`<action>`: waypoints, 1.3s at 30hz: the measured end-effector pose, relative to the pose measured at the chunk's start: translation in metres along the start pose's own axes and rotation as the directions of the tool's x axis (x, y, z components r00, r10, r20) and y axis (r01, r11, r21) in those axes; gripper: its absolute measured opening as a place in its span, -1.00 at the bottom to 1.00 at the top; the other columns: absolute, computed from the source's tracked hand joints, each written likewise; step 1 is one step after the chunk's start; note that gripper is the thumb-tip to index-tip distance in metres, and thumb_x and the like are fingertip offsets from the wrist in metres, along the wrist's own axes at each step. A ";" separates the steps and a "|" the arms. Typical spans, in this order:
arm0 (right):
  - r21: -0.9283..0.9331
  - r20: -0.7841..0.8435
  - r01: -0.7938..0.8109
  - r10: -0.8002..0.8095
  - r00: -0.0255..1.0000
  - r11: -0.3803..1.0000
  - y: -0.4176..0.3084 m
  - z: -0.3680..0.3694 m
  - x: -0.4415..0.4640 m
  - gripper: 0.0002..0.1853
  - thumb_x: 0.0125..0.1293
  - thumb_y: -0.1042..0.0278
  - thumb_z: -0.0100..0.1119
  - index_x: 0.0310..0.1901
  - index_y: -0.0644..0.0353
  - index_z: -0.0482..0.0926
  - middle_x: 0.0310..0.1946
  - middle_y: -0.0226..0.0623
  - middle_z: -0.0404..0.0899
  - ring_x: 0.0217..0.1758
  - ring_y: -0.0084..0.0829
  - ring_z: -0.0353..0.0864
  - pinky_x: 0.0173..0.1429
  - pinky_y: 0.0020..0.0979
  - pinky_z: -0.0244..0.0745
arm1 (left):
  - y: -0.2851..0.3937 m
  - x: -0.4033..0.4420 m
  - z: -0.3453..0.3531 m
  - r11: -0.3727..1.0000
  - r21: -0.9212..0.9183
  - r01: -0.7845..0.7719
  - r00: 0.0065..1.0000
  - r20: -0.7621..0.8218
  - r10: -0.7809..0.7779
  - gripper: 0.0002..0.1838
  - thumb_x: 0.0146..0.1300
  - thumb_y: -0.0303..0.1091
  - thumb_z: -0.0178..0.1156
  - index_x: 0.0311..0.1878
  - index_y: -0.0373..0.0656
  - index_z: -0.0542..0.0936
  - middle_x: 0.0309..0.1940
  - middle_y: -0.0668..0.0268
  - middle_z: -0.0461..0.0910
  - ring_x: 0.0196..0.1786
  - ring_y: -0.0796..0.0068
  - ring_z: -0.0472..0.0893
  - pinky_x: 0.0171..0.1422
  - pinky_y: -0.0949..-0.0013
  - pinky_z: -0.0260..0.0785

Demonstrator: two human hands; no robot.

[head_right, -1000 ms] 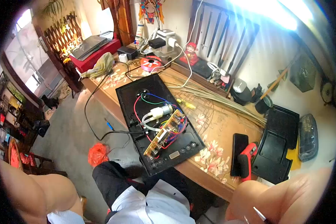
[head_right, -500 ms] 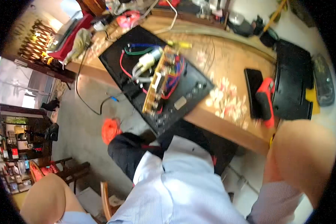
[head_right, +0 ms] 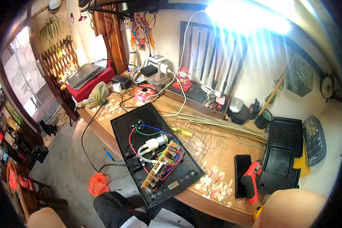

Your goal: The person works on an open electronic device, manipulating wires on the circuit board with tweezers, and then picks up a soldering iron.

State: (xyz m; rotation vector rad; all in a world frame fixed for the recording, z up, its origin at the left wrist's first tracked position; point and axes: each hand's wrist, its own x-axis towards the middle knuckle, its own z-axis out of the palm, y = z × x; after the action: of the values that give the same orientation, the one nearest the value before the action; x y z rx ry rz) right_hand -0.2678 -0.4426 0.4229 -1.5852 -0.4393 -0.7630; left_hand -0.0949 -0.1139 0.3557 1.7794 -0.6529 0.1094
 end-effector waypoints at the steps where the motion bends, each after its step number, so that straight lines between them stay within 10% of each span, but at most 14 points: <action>1: 0.003 0.002 0.004 -0.004 1.000 1.000 0.000 0.001 0.001 -0.74 0.41 0.39 -0.23 -0.50 0.11 0.16 -0.53 -0.29 0.28 -0.53 -0.45 0.26 -0.41 -0.41 0.25 | -0.001 0.000 0.000 1.000 -0.003 0.000 1.000 -0.001 0.000 -0.67 0.42 -0.16 -0.01 -0.16 -0.31 0.46 -0.25 0.08 0.56 -0.19 0.29 0.58 -0.05 0.23 0.48; 24: 0.142 -0.047 0.245 -0.241 0.969 0.959 -0.038 -0.005 0.037 -0.55 0.52 0.26 -0.27 -0.63 0.03 0.14 -0.55 -0.35 0.22 -0.50 -0.50 0.24 -0.40 -0.46 0.22 | 0.097 0.049 0.028 0.707 -0.270 -0.653 0.745 -0.393 0.539 -0.65 0.42 -0.15 -0.03 -0.26 -0.31 0.44 -0.31 0.08 0.53 -0.24 0.28 0.56 -0.08 0.22 0.48; 28: -0.055 -0.558 0.074 -0.092 0.825 0.996 0.027 0.012 0.009 -0.53 0.54 0.20 -0.28 -0.62 0.07 0.22 -0.52 -0.31 0.29 -0.43 -0.46 0.30 -0.35 -0.43 0.29 | 0.012 0.024 0.090 0.979 -0.192 -0.068 0.988 0.126 0.093 -0.77 0.28 -0.30 0.17 -0.13 -0.28 0.52 -0.21 0.17 0.58 -0.17 0.44 0.55 -0.04 0.37 0.42; 30: -0.137 -0.589 -0.104 0.003 0.808 0.985 0.069 0.007 -0.027 -0.47 0.48 0.04 -0.35 -0.43 0.29 0.48 -0.43 -0.03 0.48 -0.38 -0.31 0.44 -0.15 -0.33 0.37 | -0.024 0.012 0.114 0.997 -0.003 -0.078 0.961 0.266 0.076 -0.52 0.03 -0.31 0.44 0.00 -0.29 0.53 -0.17 0.16 0.59 -0.20 0.39 0.56 -0.08 0.36 0.42; 33: 0.054 -0.532 -0.487 0.438 0.725 0.872 0.089 0.001 -0.076 -0.35 0.51 -0.18 -0.35 -0.28 0.30 0.53 -0.44 -0.29 0.54 -0.56 -0.64 0.41 -0.51 -0.64 0.21 | -0.036 0.008 0.138 0.962 0.240 -0.128 0.954 0.294 0.054 -0.32 -0.14 -0.14 0.55 0.05 -0.24 0.52 -0.12 0.15 0.58 -0.07 0.25 0.55 0.02 0.28 0.38; 39: 0.335 -0.350 -0.518 0.614 0.707 0.787 0.122 0.030 -0.089 -0.78 0.33 0.58 0.21 -0.02 0.33 0.50 -0.19 -0.22 0.64 -0.12 -0.57 0.63 -0.05 -0.56 0.55 | -0.044 0.017 0.169 0.895 0.395 -0.208 0.935 0.349 0.063 -0.23 -0.19 -0.06 0.56 0.09 -0.22 0.50 -0.14 0.16 0.58 -0.13 0.11 0.53 0.02 0.18 0.33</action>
State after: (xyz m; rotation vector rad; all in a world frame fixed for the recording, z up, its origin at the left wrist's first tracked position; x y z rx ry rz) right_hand -0.2424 -0.4203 0.2728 -1.1862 0.3051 -0.5384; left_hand -0.1020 -0.2674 0.2707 2.1986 -1.0616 0.0527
